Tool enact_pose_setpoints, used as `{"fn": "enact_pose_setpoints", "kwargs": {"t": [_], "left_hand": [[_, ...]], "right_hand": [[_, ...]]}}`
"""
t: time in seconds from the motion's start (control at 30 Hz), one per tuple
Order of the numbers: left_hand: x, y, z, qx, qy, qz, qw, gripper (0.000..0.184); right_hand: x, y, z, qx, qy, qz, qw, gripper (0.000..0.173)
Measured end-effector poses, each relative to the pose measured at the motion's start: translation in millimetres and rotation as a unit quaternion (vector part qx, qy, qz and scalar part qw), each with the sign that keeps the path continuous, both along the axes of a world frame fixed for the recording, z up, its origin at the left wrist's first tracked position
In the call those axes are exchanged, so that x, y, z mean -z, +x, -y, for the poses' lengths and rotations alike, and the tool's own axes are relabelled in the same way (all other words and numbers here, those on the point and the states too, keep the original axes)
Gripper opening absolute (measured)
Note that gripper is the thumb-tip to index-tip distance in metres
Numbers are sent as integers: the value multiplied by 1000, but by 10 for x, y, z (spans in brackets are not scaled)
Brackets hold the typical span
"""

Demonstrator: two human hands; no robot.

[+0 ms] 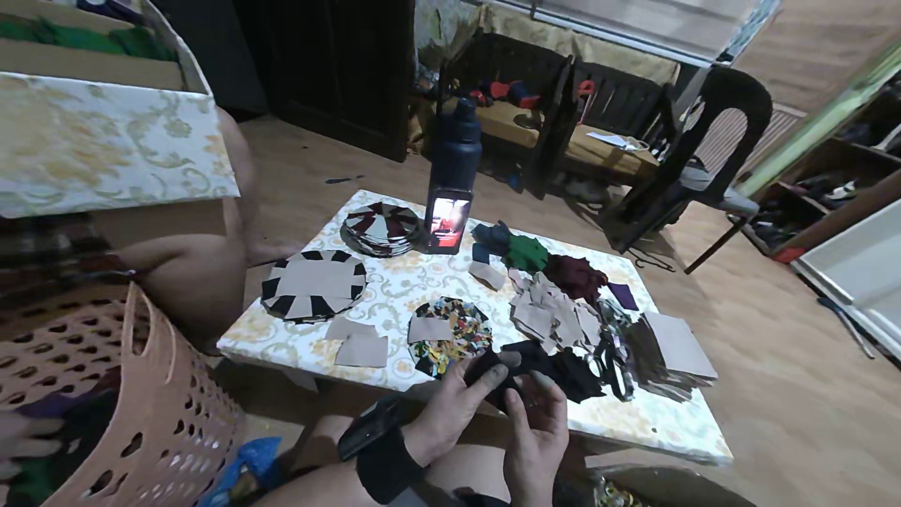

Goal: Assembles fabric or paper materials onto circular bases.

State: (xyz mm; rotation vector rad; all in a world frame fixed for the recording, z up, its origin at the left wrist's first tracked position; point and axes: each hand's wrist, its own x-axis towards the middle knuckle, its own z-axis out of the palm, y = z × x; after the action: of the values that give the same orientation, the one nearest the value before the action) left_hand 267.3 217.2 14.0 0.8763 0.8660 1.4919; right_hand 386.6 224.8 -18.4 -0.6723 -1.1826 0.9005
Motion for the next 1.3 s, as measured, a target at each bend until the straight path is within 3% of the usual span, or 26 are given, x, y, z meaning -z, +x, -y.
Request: {"fn": "enact_pose_setpoints", "kwargs": {"t": [0.33,0.67,1.13,1.3], "left_hand": [[86,-124,132,-53,-18,65,996,23],[137,-255,177,-75,-13,50,996,18],[242,-276,224,-37,-4,58,998,27],[241,-217,207,-76,-25,50,996,20]], "right_hand": [[128,-240,65,-18,77,71,994,31],[156,-342,124,-54,37,64,996,38],[177,-365,92,-44,45,26,998,22],[185,-334,106,-49,32,19,998,21]]}}
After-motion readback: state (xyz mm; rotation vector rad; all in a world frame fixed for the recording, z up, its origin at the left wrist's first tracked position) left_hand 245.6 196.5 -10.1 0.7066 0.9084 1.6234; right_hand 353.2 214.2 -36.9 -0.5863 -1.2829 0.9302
